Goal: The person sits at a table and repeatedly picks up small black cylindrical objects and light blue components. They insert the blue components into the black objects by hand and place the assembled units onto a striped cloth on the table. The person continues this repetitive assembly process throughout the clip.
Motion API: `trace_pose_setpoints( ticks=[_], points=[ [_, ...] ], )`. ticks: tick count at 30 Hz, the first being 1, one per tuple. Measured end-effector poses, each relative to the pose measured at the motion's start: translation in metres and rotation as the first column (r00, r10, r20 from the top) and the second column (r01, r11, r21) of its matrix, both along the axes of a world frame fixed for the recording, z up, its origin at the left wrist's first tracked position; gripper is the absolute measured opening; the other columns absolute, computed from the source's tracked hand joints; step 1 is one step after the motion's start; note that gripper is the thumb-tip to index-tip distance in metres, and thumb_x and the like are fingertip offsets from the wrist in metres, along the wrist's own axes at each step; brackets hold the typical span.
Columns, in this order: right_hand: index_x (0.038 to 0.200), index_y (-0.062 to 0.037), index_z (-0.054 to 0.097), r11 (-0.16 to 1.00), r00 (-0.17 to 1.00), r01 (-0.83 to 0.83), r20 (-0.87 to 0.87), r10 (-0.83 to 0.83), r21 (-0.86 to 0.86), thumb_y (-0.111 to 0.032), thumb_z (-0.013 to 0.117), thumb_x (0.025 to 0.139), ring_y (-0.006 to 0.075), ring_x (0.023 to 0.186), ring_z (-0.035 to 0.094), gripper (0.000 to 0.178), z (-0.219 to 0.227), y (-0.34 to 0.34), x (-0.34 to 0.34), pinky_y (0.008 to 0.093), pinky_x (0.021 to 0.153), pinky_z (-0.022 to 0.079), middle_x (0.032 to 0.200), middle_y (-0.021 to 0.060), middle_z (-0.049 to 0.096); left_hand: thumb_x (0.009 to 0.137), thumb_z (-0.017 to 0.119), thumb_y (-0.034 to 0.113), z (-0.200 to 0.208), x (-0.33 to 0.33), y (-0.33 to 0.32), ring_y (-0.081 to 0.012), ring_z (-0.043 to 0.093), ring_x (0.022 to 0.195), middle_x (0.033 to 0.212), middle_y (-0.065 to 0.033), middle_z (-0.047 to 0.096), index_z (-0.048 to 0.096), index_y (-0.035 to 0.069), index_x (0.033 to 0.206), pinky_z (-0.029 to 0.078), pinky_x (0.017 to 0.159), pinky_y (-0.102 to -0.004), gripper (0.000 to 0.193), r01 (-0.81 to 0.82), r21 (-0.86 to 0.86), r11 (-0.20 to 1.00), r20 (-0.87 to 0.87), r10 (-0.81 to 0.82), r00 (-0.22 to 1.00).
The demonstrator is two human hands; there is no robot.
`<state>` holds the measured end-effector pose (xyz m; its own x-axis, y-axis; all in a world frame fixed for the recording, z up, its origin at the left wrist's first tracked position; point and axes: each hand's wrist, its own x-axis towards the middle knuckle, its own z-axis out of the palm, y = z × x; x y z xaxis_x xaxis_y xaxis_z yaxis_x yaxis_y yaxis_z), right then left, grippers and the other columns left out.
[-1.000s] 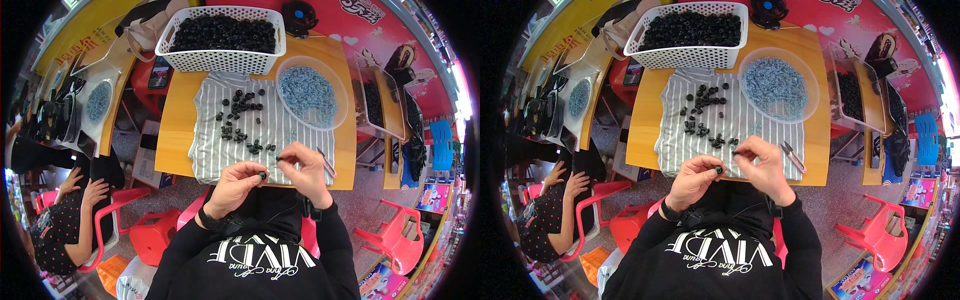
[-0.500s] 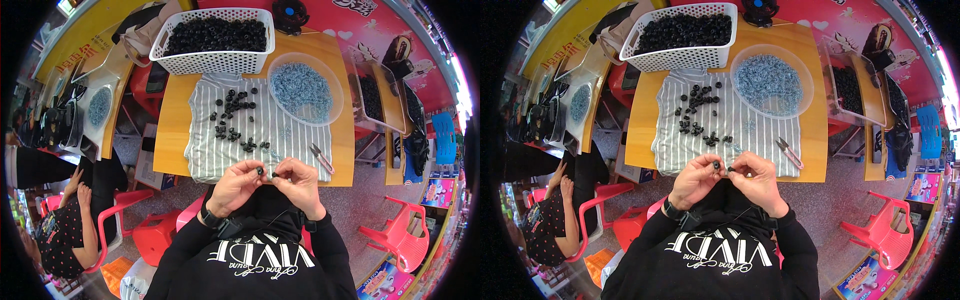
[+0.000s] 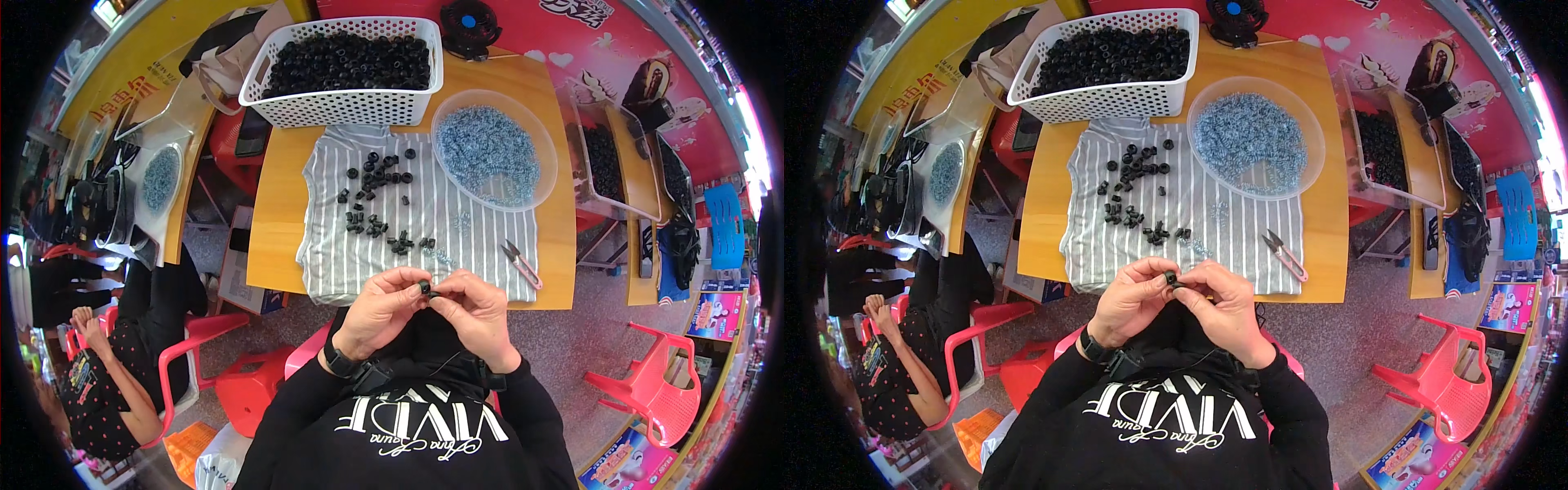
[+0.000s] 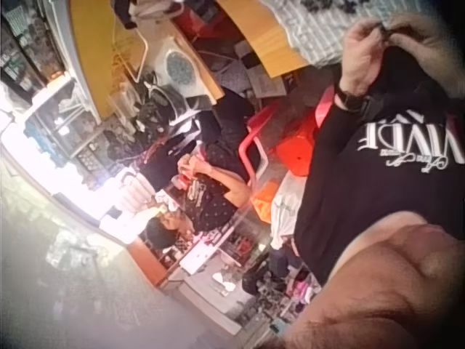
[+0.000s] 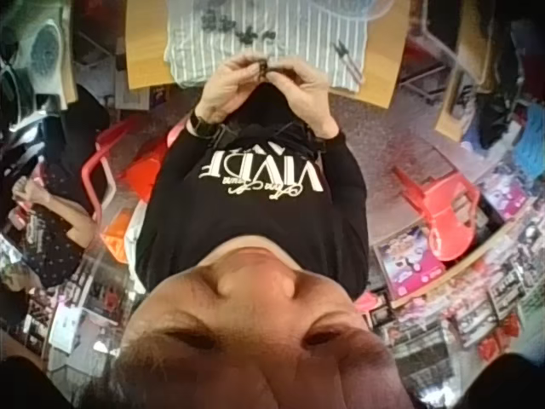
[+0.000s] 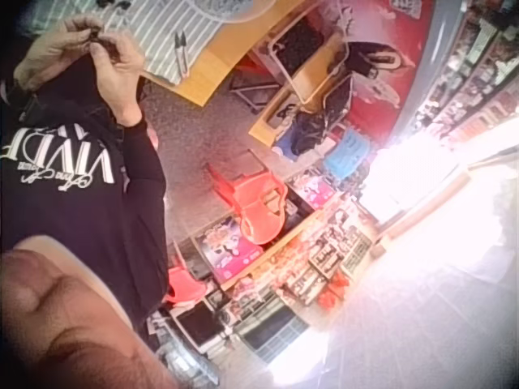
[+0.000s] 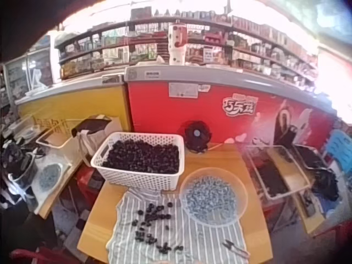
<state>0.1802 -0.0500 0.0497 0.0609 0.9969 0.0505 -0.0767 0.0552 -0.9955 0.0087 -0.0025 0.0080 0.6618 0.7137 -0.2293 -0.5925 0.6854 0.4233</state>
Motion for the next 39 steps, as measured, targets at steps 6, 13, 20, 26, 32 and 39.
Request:
trace_pose_setpoints(
  ticks=[6, 13, 20, 26, 32, 39],
  points=[
    [0.093, 0.0017, 0.068, 0.999, 0.998, 0.032, 0.049, -0.033, 0.039, 0.009, 0.07, 0.081, 0.0115, 0.075, 0.062, 0.014, -0.002, -0.002, -0.002, 0.0238, 0.063, 0.049, 0.084, 0.0075, 0.064, 0.093, 0.065, 0.002, -0.001, -0.003, -0.004, -0.0155, 0.065, 0.097, 0.109, -0.0092, 0.068, 0.064, -0.002, 0.117, 0.051, 0.088, -0.0296, 0.024, -0.006, 0.065, 0.998, -0.01, 0.007, 1.0],
    [0.087, 0.0015, 0.067, 0.996, 0.979, 0.017, 0.2, -0.034, 0.084, 0.007, 0.073, 0.079, 0.0128, 0.065, 0.06, 0.012, -0.001, -0.004, 0.001, 0.0252, 0.057, 0.046, 0.077, 0.008, 0.064, 0.091, 0.066, -0.001, 0.0, -0.002, -0.007, -0.015, 0.063, 0.097, 0.111, -0.0089, 0.064, 0.067, -0.003, 0.113, 0.051, 0.086, -0.0274, 0.022, -0.023, 0.173, 0.985, -0.059, 0.034, 0.998],
    [0.087, 0.0014, 0.064, 0.99, 0.97, -0.059, 0.24, 0.027, 0.125, 0.006, 0.079, 0.074, 0.0115, 0.062, 0.058, 0.02, 0.011, -0.01, 0.002, 0.0246, 0.055, 0.044, 0.076, 0.0064, 0.062, 0.088, 0.061, -0.011, 0.021, -0.008, -0.007, -0.0161, 0.06, 0.102, 0.109, -0.0097, 0.062, 0.07, -0.003, 0.108, 0.049, 0.087, -0.0274, 0.024, 0.034, 0.451, 0.892, -0.224, 0.076, 0.972],
    [0.105, -0.0017, 0.067, 0.934, 0.9, -0.353, 0.297, 0.32, 0.062, -0.005, 0.083, 0.074, 0.0123, 0.064, 0.058, 0.034, 0.029, -0.007, 0.009, 0.026, 0.057, 0.046, 0.076, 0.0045, 0.06, 0.088, 0.066, -0.005, 0.038, -0.021, -0.006, -0.0076, 0.057, 0.093, 0.101, -0.001, 0.06, 0.044, -0.001, 0.145, 0.048, 0.086, -0.0235, 0.061, 0.204, 0.34, 0.918, -0.13, -0.169, 0.977],
    [0.105, -0.0014, 0.067, 0.861, 0.838, -0.457, 0.432, 0.333, 0.223, -0.013, 0.082, 0.074, 0.0258, 0.064, 0.06, 0.036, 0.031, -0.011, 0.012, 0.0343, 0.057, 0.047, 0.074, 0.0089, 0.058, 0.086, 0.068, -0.003, 0.042, -0.022, -0.016, -0.0097, 0.059, 0.097, 0.104, -0.0019, 0.061, 0.044, -0.004, 0.143, 0.048, 0.091, -0.0259, 0.062, 0.279, 0.27, 0.922, -0.05, -0.276, 0.96],
    [0.095, -0.0023, 0.07, 0.832, 0.838, -0.457, 0.466, 0.284, 0.314, -0.017, 0.082, 0.074, 0.0225, 0.054, 0.059, 0.028, 0.028, -0.024, 0.011, 0.0325, 0.049, 0.043, 0.066, 0.0054, 0.058, 0.087, 0.07, 0.001, 0.045, -0.017, -0.029, -0.0072, 0.056, 0.092, 0.098, 0.0006, 0.058, 0.048, -0.003, 0.141, 0.047, 0.086, -0.0241, 0.059, 0.343, 0.268, 0.9, -0.015, -0.352, 0.936]
  ],
)
